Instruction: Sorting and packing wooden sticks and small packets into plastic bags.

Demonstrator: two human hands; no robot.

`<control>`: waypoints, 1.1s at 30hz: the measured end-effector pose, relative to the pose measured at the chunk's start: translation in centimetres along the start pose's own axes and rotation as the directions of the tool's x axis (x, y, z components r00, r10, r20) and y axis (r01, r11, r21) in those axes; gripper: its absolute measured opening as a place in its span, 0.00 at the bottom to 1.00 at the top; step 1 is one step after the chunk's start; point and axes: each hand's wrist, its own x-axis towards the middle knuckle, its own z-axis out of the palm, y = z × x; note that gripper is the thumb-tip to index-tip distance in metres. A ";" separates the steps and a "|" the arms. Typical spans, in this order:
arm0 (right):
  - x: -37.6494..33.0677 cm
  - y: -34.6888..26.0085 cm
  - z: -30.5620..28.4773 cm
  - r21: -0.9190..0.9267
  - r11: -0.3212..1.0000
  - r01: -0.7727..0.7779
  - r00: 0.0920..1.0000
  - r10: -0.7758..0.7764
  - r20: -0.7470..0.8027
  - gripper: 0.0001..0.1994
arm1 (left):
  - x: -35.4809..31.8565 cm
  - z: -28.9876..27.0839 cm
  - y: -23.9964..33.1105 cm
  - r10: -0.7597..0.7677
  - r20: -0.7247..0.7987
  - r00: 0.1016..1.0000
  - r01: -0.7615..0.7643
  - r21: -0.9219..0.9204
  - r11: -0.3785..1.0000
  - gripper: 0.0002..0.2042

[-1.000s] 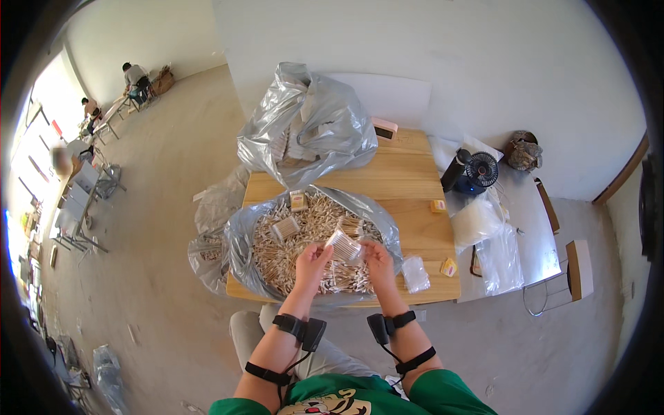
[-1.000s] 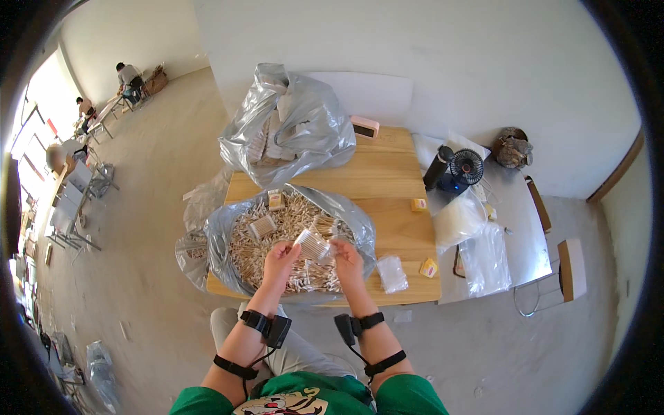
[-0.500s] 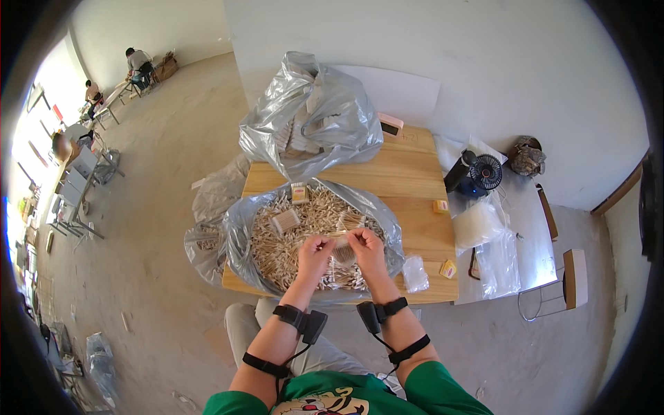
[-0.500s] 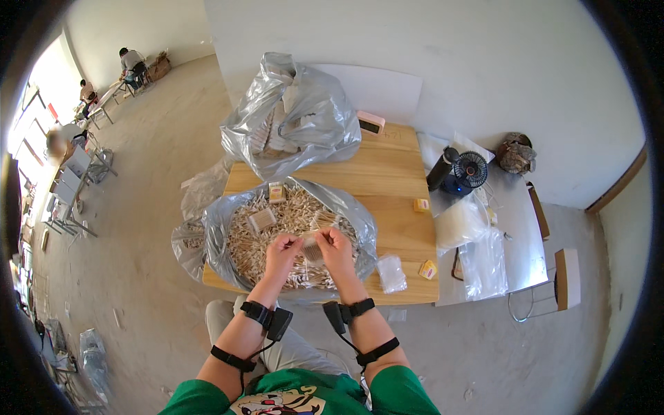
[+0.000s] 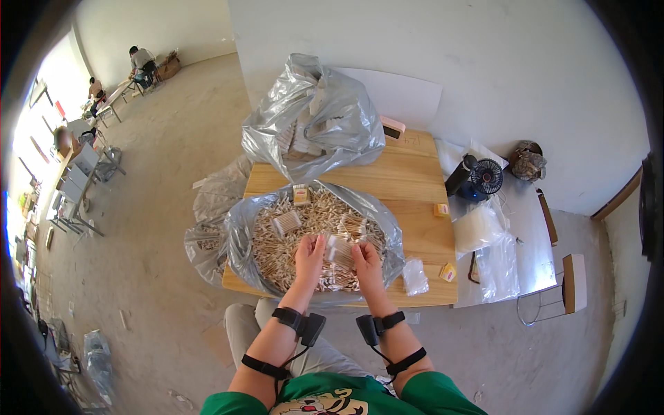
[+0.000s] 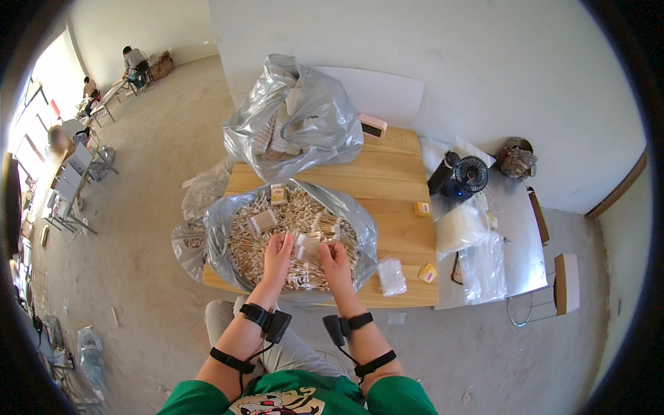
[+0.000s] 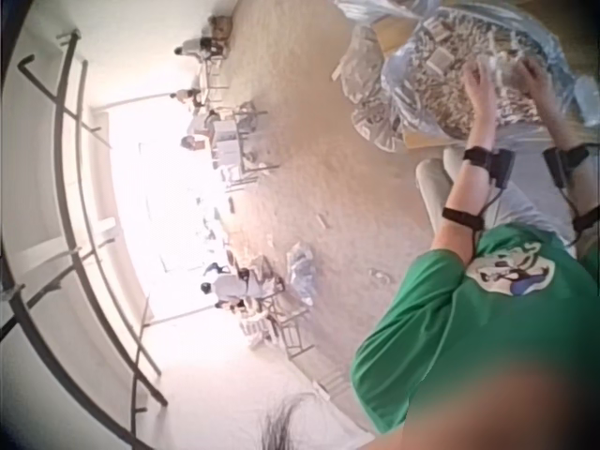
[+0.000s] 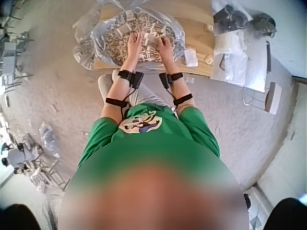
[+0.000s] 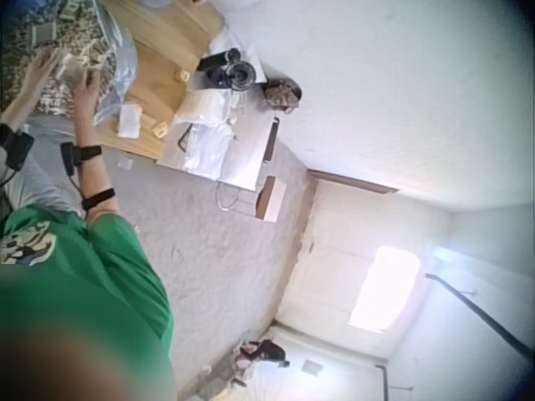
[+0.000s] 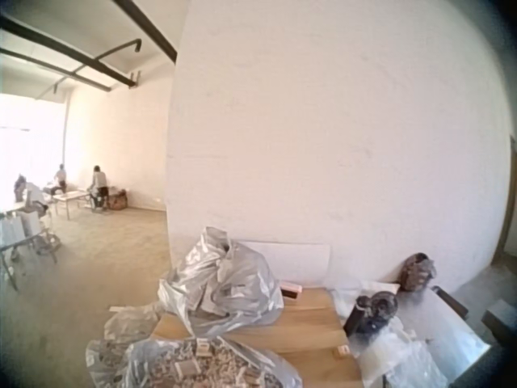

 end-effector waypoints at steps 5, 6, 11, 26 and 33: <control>0.4 1.2 -0.3 -0.136 0.964 0.229 0.973 -0.231 0.007 0.08 | 0.2 -1.0 0.2 0.232 0.175 0.957 -0.290 0.541 0.790 0.13; 0.2 1.6 -0.3 -0.132 0.985 0.112 0.990 -0.122 -0.067 0.08 | -0.2 -0.7 0.3 0.231 0.178 0.957 -0.291 0.537 0.792 0.13; 0.0 3.7 0.8 -0.308 0.938 0.160 0.960 -0.220 -0.171 0.11 | -1.7 0.2 -0.8 0.325 0.156 0.933 -0.352 0.595 0.723 0.14; 5.8 0.1 -1.0 -0.673 0.689 0.268 0.914 -0.402 -0.047 0.11 | 3.1 -5.2 -1.5 0.171 -0.115 0.979 -0.065 0.618 0.783 0.15; 2.7 3.0 1.3 -0.590 0.696 0.409 0.892 -0.442 0.097 0.13 | 3.5 -4.5 -1.2 0.145 -0.083 0.986 -0.090 0.466 0.880 0.15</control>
